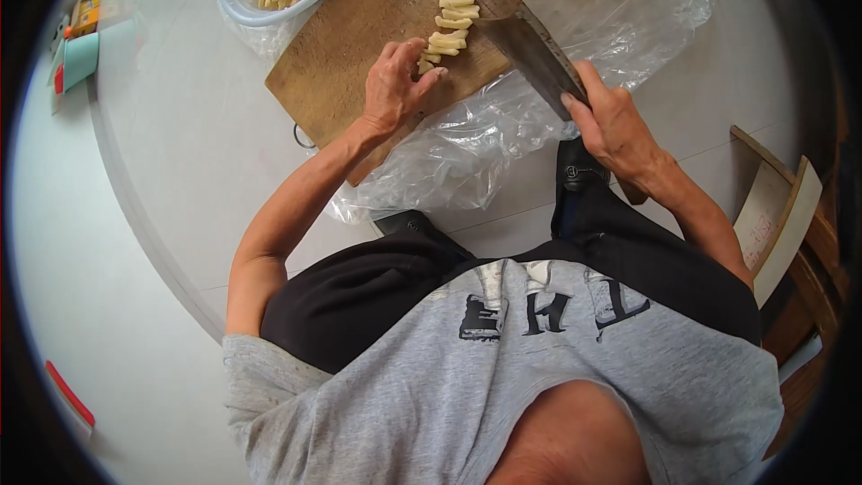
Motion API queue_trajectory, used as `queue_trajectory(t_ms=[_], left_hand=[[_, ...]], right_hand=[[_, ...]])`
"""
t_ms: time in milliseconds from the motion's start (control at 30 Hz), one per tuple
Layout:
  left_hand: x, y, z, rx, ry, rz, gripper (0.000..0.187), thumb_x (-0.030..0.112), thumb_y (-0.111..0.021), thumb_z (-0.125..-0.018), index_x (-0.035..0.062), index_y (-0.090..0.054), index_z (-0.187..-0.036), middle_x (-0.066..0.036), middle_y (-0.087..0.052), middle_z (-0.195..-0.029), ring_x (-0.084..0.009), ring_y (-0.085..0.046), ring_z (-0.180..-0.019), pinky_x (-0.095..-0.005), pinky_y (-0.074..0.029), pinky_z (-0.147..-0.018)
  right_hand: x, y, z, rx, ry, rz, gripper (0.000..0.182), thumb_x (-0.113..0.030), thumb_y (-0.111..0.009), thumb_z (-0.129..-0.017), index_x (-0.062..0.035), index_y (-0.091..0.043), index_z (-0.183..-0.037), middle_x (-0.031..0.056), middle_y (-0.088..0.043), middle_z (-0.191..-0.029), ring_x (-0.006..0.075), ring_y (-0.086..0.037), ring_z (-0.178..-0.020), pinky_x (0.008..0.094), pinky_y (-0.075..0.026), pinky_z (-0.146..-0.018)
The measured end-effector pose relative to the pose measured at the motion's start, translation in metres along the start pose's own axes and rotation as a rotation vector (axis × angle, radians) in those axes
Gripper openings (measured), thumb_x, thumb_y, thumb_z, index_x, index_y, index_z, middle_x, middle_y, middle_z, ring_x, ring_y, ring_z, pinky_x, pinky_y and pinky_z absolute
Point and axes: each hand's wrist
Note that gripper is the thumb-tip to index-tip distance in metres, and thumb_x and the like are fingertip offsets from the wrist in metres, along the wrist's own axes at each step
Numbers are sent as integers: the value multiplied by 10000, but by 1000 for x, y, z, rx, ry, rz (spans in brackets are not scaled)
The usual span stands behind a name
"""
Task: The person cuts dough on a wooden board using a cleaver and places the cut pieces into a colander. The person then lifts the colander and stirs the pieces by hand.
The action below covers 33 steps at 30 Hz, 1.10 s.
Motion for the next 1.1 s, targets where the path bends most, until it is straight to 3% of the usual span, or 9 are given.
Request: queue_trajectory(t_ms=[233,333,433,533,633,933,1000,1033,1100], left_hand=[[-8,-5,-13,-73,-31,69,255,164,-702,-719,11,-574,-878,-131,-555,-869,-221,-583,-653,-323,-488,-595],[-11,4,-6,-12,5,9,175,116,-654,-746,-10,-585,-846,-104,-602,-866,-152,-589,-602,-271,-505,-551],[-13,12,-2,-90,386,382,110,95,-592,-764,10,-597,-833,-65,-609,-793,-117,-570,-567,-242,-488,-525],[5,20,-4,-129,553,694,173,95,-567,-787,19,-615,-935,-33,-604,-762,-91,-548,-547,-215,-468,-506],[-2,17,-5,-164,564,564,261,140,-581,-772,19,-625,-999,-25,-574,-730,-82,-537,-555,-221,-452,-474],[6,11,-8,-231,264,170,272,126,-588,-821,-27,-612,-1044,-58,-611,-779,-117,-565,-644,-254,-483,-583],[-16,-7,0,-40,-55,28,273,108,-604,-793,-25,-614,-1031,-96,-631,-838,-143,-579,-700,-281,-483,-631],[-9,-5,1,-138,132,106,264,103,-619,-765,-18,-621,-999,-123,-624,-844,-179,-574,-730,-306,-473,-659],[6,1,-3,-181,23,65,237,103,-630,-740,-11,-627,-948,-135,-575,-755,-248,-542,-775,-340,-454,-691]], right_hand=[[11,-2,14,16,-237,-213,157,-107,-475,-879,19,-421,-954,141,-475,-546,207,-485,-472,345,-402,-480],[8,1,15,-17,-326,-289,166,-124,-469,-886,17,-419,-955,95,-461,-529,158,-470,-434,325,-396,-429],[10,0,16,-25,-347,-331,169,-130,-467,-889,15,-413,-957,67,-451,-520,129,-451,-396,307,-385,-377],[13,-1,16,-25,-336,-343,175,-131,-465,-890,17,-405,-964,61,-452,-518,124,-449,-385,302,-387,-362],[15,-2,19,-39,-342,-344,205,-141,-461,-902,16,-419,-1027,36,-442,-553,99,-444,-388,269,-388,-357],[20,-6,22,-32,-314,-309,221,-138,-460,-905,19,-421,-1055,32,-449,-554,91,-451,-388,257,-386,-352],[19,-4,19,-31,-311,-299,202,-132,-463,-899,19,-411,-1021,57,-466,-555,114,-466,-394,279,-396,-365],[16,-3,19,-28,-308,-306,187,-127,-466,-894,20,-401,-988,80,-480,-558,138,-478,-401,302,-405,-378],[13,-3,17,-30,-300,-311,175,-121,-470,-888,21,-391,-954,104,-495,-565,162,-492,-409,325,-413,-394]])
Point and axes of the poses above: each hand's wrist, its own z-axis away from the middle knuckle, its own y-axis out of the back of the hand, x = y × z
